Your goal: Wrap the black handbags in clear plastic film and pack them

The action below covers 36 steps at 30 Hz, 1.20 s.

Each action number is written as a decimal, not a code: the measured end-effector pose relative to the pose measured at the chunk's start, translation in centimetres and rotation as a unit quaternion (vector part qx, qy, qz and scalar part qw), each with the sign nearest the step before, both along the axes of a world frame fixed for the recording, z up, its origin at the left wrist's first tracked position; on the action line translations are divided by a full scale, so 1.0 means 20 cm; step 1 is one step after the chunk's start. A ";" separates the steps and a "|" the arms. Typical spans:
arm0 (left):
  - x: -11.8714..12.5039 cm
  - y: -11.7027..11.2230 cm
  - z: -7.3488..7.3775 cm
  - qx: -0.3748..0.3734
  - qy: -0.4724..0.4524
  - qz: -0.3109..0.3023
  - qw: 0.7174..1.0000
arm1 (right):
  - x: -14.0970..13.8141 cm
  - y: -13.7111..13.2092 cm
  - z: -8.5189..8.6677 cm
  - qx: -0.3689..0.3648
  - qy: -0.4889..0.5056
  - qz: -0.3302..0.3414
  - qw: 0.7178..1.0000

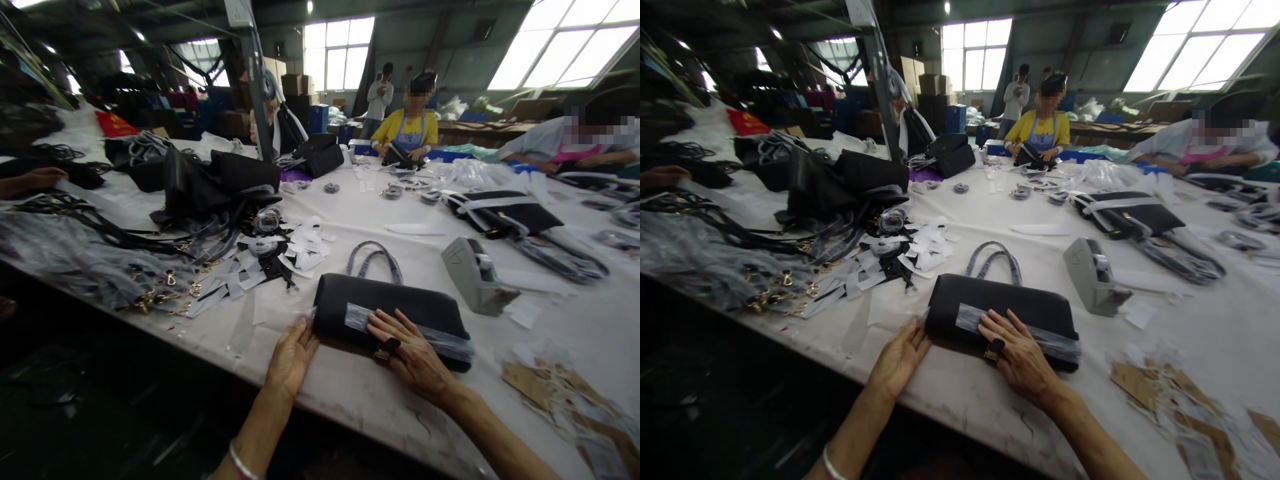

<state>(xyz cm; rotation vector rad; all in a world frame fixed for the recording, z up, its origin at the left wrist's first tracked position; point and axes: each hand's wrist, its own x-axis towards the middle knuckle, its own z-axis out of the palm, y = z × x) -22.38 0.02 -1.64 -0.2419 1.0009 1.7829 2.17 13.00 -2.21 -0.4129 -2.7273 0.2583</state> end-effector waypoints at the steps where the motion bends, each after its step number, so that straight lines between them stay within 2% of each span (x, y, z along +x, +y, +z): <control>1: 0.00 0.01 0.00 -0.002 0.030 0.000 1.000 | 0.00 0.00 0.00 -0.001 0.001 0.002 1.000; 3: -0.01 0.01 0.00 -0.016 0.154 -0.017 0.988 | 0.00 0.00 0.00 -0.006 0.003 0.004 1.000; 4: -0.01 0.01 0.00 -0.036 0.253 -0.033 0.966 | 0.00 0.00 0.00 -0.009 0.005 0.003 1.000; 5: -0.02 0.01 0.01 -0.059 0.380 -0.053 0.922 | 0.00 0.00 0.00 -0.012 0.007 0.001 1.000; 6: -0.04 0.01 0.02 -0.081 0.512 -0.075 0.852 | 0.00 0.00 0.00 -0.014 0.010 0.000 1.000; 7: -0.04 0.03 0.03 -0.094 0.629 -0.095 0.766 | -0.01 0.00 0.01 -0.016 0.011 -0.002 1.000; 8: -0.05 0.05 0.05 -0.094 0.720 -0.113 0.678 | -0.01 0.00 0.01 -0.018 0.011 -0.003 1.000; 9: -0.05 0.08 0.06 -0.084 0.780 -0.131 0.606 | -0.01 -0.01 0.01 -0.021 0.010 -0.004 1.000; 10: -0.03 0.11 0.07 -0.070 0.814 -0.146 0.558 | -0.01 -0.01 0.01 -0.023 0.009 -0.005 1.000; 12: 0.01 0.19 0.10 -0.037 0.839 -0.182 0.511 | -0.02 -0.01 0.02 -0.028 0.010 -0.007 1.000; 16: 0.13 0.32 0.14 0.020 0.870 -0.303 0.388 | -0.03 -0.02 0.04 -0.029 0.020 -0.007 0.999; 17: 0.14 0.34 0.15 0.031 0.869 -0.330 0.368 | -0.03 -0.02 0.04 -0.030 0.023 -0.010 0.999; 18: 0.14 0.34 0.17 0.045 0.858 -0.358 0.366 | -0.03 -0.03 0.04 -0.033 0.024 -0.014 0.999; 20: 0.11 0.35 0.22 0.089 0.802 -0.429 0.407 | -0.03 -0.03 0.04 -0.040 0.023 -0.021 0.999; 23: 0.05 0.35 0.27 0.112 0.661 -0.522 0.527 | -0.04 -0.04 0.04 -0.055 0.018 -0.028 0.998; 24: 0.04 0.36 0.28 0.098 0.635 -0.522 0.561 | -0.04 -0.04 0.04 -0.058 0.020 -0.030 0.998; 25: 0.03 0.37 0.28 0.084 0.631 -0.507 0.582 | -0.04 -0.04 0.04 -0.061 0.021 -0.030 0.998; 26: 0.03 0.38 0.27 0.078 0.645 -0.483 0.587 | -0.04 -0.04 0.04 -0.060 0.021 -0.030 0.998; 27: 0.03 0.39 0.27 0.081 0.672 -0.457 0.577 | -0.04 -0.04 0.04 -0.056 0.019 -0.029 0.998; 30: 0.05 0.43 0.26 0.111 0.756 -0.411 0.498 | -0.04 -0.04 0.04 -0.044 0.013 -0.026 0.999; 34: 0.07 0.46 0.30 0.077 0.819 -0.418 0.384 | -0.04 -0.04 0.06 -0.066 0.009 -0.031 0.997; 36: 0.07 0.46 0.32 0.053 0.833 -0.432 0.341 | -0.04 -0.04 0.07 -0.081 0.002 -0.034 0.996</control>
